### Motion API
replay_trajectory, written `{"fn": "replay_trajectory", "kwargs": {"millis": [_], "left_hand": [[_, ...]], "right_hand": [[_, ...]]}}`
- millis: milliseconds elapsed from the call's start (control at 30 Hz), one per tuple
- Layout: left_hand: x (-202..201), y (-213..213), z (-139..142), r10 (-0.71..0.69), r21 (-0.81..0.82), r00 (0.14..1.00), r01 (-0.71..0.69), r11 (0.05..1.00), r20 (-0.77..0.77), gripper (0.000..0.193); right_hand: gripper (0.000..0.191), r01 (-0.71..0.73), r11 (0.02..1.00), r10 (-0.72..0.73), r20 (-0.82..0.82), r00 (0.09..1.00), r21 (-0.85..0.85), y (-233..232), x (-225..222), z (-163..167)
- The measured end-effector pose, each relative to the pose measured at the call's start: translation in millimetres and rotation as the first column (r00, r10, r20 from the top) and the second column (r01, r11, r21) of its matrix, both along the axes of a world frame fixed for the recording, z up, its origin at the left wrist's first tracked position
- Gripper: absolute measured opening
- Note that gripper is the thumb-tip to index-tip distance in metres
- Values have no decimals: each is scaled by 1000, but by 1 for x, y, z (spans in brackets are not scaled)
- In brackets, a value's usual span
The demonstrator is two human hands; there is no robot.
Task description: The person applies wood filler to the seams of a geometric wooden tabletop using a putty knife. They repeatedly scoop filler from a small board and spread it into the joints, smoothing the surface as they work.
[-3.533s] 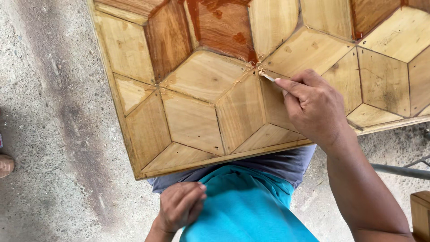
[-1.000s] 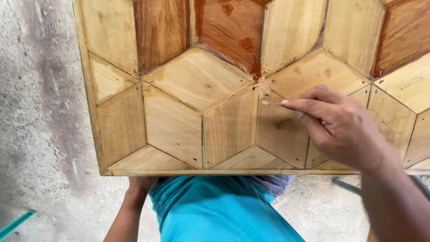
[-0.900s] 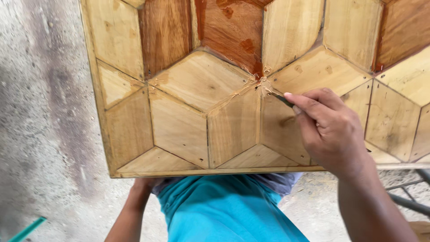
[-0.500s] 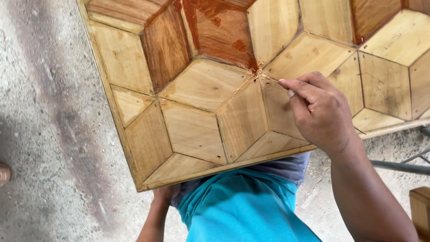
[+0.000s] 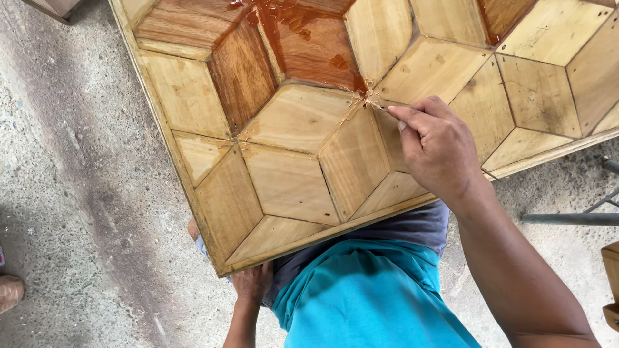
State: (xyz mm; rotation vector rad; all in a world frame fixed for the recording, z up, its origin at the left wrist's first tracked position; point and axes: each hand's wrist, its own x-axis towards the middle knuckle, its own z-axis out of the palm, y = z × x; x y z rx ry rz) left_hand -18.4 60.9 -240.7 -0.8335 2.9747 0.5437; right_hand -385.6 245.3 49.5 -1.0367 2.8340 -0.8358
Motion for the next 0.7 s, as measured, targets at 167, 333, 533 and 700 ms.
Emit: {"fn": "replay_trajectory", "kwargs": {"millis": [167, 333, 533, 700], "left_hand": [[-1, -1, 2, -49, -21, 999, 49, 999, 5, 45], [2, 0, -3, -49, -69, 999, 48, 996, -17, 44], [6, 0, -10, -33, -41, 999, 33, 999, 13, 48], [4, 0, -9, 16, 64, 997, -21, 998, 74, 51]], "right_hand": [[27, 31, 999, -29, -57, 998, 36, -2, 4, -5], [27, 17, 999, -15, -64, 998, 43, -7, 12, -5], [27, 20, 984, -21, 3, 1000, 174, -12, 24, -4], [24, 4, 985, 2, -36, 999, 174, -7, 20, -2]]}}
